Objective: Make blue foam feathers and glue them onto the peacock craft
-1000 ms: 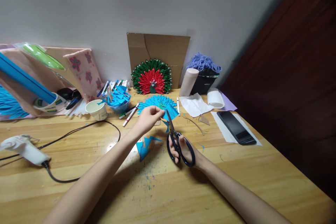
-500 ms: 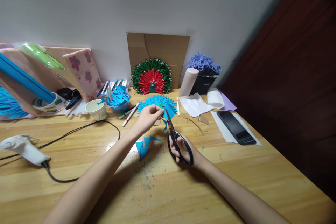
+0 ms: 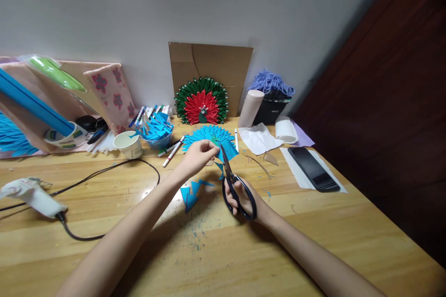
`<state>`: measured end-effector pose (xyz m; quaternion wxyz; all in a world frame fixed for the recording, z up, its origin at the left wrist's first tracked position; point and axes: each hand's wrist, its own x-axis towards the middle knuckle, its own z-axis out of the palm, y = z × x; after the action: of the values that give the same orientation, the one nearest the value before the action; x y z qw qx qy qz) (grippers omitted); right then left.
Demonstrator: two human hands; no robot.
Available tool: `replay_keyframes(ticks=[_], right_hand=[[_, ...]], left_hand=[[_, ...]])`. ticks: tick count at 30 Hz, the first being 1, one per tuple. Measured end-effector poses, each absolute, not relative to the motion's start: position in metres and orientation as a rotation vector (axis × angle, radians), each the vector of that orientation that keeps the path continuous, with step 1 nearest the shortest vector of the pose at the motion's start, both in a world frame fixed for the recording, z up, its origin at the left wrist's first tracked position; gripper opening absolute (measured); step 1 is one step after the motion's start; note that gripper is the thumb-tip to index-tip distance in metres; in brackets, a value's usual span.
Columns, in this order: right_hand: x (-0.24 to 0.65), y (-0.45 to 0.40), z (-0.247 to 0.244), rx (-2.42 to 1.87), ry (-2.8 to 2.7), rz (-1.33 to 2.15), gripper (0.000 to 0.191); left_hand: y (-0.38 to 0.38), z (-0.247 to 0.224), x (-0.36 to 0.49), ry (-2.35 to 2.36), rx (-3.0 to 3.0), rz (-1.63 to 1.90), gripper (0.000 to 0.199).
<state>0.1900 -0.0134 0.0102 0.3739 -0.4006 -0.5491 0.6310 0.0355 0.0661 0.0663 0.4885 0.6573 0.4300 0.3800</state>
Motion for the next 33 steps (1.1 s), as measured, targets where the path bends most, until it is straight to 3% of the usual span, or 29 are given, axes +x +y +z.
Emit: replay_keyframes(ticks=[17,26,31,33], right_hand=[[0.188,-0.013,0.016,-1.139,-1.34,1.57,0.063],[0.191,-0.005,0.008,-1.162,-1.192,1.537,0.065],[0.197,0.002,0.008,-1.141,-1.086,1.522,0.064],[0.199,0.005,0.008,-1.137,-1.055,1.497,0.064]], left_hand=[[0.064,0.078,0.03,1.115,1.588,0.806,0.02],[0.078,0.076,-0.02,1.256,1.988,0.159,0.011],[0.075,0.061,-0.005,1.61,2.202,0.281,0.006],[0.073,0.054,0.015,1.58,2.368,0.47,0.018]])
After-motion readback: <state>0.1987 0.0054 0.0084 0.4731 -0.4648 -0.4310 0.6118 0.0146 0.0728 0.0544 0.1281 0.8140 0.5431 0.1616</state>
